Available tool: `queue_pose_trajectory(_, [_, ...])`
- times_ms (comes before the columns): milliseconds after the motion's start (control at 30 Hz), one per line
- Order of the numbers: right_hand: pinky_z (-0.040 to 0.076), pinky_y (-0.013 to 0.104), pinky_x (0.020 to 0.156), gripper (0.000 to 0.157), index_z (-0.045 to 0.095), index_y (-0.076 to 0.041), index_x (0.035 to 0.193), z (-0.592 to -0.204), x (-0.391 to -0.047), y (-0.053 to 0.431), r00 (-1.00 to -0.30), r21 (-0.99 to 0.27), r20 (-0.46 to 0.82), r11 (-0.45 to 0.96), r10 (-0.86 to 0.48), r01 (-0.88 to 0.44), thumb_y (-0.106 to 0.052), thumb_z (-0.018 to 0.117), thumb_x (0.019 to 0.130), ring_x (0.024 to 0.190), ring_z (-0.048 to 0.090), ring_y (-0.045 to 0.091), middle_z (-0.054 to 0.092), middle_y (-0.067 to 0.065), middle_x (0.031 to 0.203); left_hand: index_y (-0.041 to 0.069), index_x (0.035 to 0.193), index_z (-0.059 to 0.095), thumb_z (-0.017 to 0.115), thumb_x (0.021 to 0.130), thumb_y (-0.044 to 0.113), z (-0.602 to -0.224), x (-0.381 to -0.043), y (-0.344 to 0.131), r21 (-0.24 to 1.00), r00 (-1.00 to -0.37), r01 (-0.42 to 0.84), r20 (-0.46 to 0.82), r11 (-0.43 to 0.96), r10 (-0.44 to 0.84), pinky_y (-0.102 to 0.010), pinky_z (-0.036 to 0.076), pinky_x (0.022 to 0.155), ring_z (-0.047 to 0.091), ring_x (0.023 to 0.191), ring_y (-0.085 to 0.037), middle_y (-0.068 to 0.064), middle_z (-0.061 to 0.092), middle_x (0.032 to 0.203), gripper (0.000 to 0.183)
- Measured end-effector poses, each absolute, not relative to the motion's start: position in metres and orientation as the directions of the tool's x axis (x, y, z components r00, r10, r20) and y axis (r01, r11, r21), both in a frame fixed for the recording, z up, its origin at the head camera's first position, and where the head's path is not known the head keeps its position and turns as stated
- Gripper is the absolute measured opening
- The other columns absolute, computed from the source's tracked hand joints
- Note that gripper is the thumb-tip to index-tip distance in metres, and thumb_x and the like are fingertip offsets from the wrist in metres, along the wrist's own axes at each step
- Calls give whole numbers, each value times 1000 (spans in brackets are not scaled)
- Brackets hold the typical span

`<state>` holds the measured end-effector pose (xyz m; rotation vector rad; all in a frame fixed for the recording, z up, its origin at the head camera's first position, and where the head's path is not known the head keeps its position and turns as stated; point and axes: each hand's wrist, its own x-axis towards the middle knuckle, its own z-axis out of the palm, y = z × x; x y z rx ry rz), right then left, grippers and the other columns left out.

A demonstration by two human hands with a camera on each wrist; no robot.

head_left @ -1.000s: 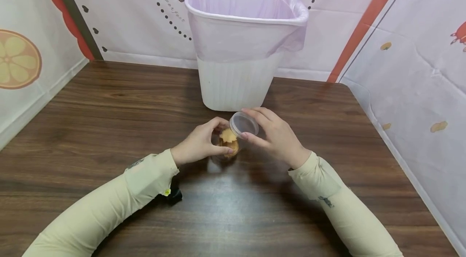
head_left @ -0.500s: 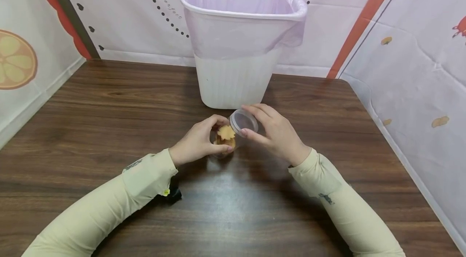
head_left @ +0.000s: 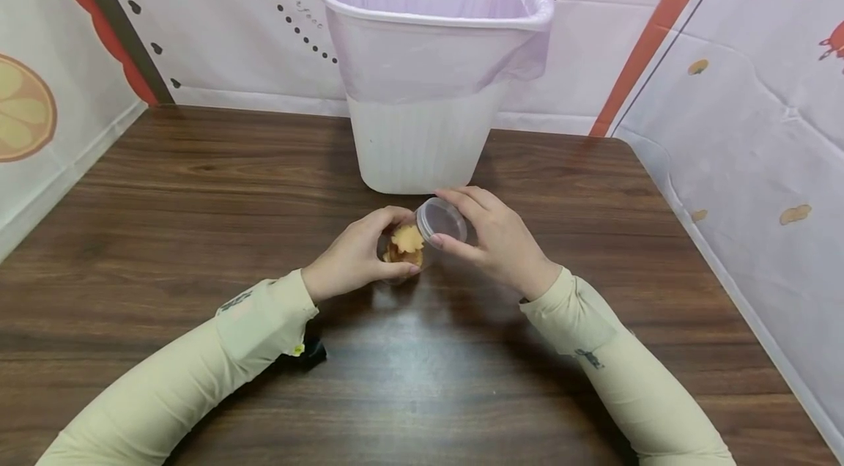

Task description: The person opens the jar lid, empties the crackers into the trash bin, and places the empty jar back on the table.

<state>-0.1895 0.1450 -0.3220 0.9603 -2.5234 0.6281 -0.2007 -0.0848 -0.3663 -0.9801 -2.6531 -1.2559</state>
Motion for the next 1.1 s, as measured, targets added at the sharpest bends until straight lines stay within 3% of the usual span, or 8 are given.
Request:
queue_pose_trajectory(633, [52, 34, 81, 60, 59, -5, 128, -323, -191, 146, -641, -221, 534, 641, -551, -735, -35, 77, 79, 97, 59, 21, 63, 10, 109, 9, 130, 50, 82, 76, 25, -365, -201, -84, 705, -790, 553, 273, 445, 549, -40, 49, 92, 56, 103, -15, -2, 59, 120, 64])
queue_pose_trajectory(1100, [52, 34, 88, 59, 58, -7, 130, -321, -193, 150, -609, -217, 511, 594, -607, -775, -31, 77, 79, 108, 58, 22, 61, 9, 119, 8, 130, 51, 82, 76, 25, -367, -200, -85, 687, -781, 574, 294, 446, 552, -41, 49, 89, 57, 101, -16, -3, 60, 119, 65])
